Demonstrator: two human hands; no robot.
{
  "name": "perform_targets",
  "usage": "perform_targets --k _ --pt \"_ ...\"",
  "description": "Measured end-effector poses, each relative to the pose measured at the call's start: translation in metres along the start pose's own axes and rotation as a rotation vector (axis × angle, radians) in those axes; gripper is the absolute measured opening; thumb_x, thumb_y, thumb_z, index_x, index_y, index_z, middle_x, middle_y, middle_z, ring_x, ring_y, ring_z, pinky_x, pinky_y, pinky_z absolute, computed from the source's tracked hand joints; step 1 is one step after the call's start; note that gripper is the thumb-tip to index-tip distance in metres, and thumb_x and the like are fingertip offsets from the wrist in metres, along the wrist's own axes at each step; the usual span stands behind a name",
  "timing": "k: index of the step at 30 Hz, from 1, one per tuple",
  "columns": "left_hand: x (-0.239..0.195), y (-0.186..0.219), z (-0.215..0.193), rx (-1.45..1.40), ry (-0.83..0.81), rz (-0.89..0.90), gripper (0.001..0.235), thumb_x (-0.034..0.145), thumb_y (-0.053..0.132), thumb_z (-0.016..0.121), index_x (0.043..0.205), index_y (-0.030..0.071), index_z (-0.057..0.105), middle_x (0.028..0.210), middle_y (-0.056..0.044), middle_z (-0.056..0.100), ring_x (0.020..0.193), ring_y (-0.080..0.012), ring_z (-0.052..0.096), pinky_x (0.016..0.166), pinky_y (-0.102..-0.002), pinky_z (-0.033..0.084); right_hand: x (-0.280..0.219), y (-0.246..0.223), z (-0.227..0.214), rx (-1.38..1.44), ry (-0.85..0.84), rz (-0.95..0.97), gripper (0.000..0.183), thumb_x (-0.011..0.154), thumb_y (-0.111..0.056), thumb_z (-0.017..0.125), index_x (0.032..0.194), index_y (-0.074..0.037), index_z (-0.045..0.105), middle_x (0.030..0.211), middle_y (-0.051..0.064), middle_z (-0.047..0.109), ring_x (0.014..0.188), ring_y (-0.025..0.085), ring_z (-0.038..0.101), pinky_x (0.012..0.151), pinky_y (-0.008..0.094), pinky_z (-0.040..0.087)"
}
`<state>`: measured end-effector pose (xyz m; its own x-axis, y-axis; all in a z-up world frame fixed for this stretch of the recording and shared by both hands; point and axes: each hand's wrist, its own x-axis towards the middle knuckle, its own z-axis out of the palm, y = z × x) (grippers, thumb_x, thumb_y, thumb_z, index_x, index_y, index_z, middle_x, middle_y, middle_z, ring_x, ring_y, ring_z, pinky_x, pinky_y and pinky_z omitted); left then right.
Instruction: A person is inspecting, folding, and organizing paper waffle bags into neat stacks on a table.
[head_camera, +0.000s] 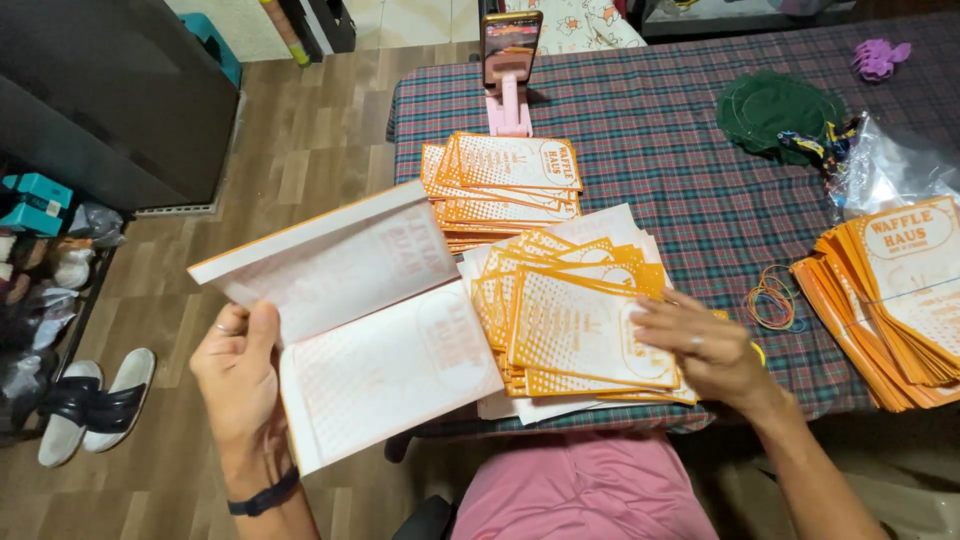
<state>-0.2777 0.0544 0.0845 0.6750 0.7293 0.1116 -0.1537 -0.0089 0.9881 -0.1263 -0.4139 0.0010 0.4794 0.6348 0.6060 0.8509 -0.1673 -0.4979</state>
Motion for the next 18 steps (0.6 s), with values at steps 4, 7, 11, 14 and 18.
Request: perform_targets --k 4,7,11,14,18 --pt "-0.012 -0.006 0.016 0.074 -0.033 -0.010 0.016 0.106 0.014 0.064 0.091 0.011 0.063 0.086 0.005 0.065 0.073 -0.0010 0.053 0.062 -0.018 0.045 0.021 -0.030 0.001 -0.059 -0.074 0.054 0.028 0.094 -0.006 0.066 0.121 -0.012 0.072 0.133 0.009 0.070 0.138 0.036 0.059 0.124 0.053 0.039" --pt "-0.040 -0.009 0.056 0.059 -0.219 -0.091 0.016 0.104 0.012 0.063 0.088 0.009 0.065 0.085 0.003 0.067 0.075 -0.0031 0.054 0.063 -0.022 0.046 0.053 -0.077 -0.006 0.150 0.134 0.286 0.028 0.091 0.011 0.058 0.107 -0.004 0.076 0.127 0.019 0.072 0.123 0.030 0.070 0.114 0.041 0.050" --pt "-0.066 -0.024 0.098 -0.164 -0.406 -0.199 0.020 0.099 0.010 0.066 0.080 0.011 0.060 0.078 0.006 0.059 0.070 -0.0028 0.049 0.056 -0.023 0.042 0.055 -0.085 0.004 0.414 0.354 0.572 0.036 0.078 -0.011 0.082 0.108 0.003 0.069 0.107 0.013 0.072 0.098 0.017 0.067 0.086 0.027 0.056" --pt "-0.072 -0.032 0.107 -0.169 -0.451 -0.199 0.012 0.099 0.011 0.066 0.089 0.005 0.066 0.082 0.005 0.061 0.073 -0.0031 0.050 0.061 -0.023 0.043 0.055 -0.087 0.005 0.251 0.429 0.714 0.022 0.074 -0.002 0.089 0.090 -0.002 0.074 0.087 0.005 0.074 0.076 0.006 0.064 0.068 0.017 0.054" --pt "-0.074 -0.036 0.109 -0.095 -0.510 -0.177 0.021 0.102 0.014 0.064 0.082 0.009 0.061 0.074 0.009 0.047 0.067 -0.0011 0.036 0.057 -0.021 0.030 0.049 -0.083 -0.004 0.355 0.399 0.793 0.030 0.079 0.003 0.082 0.108 0.003 0.073 0.088 0.010 0.076 0.073 0.010 0.067 0.070 0.018 0.057"
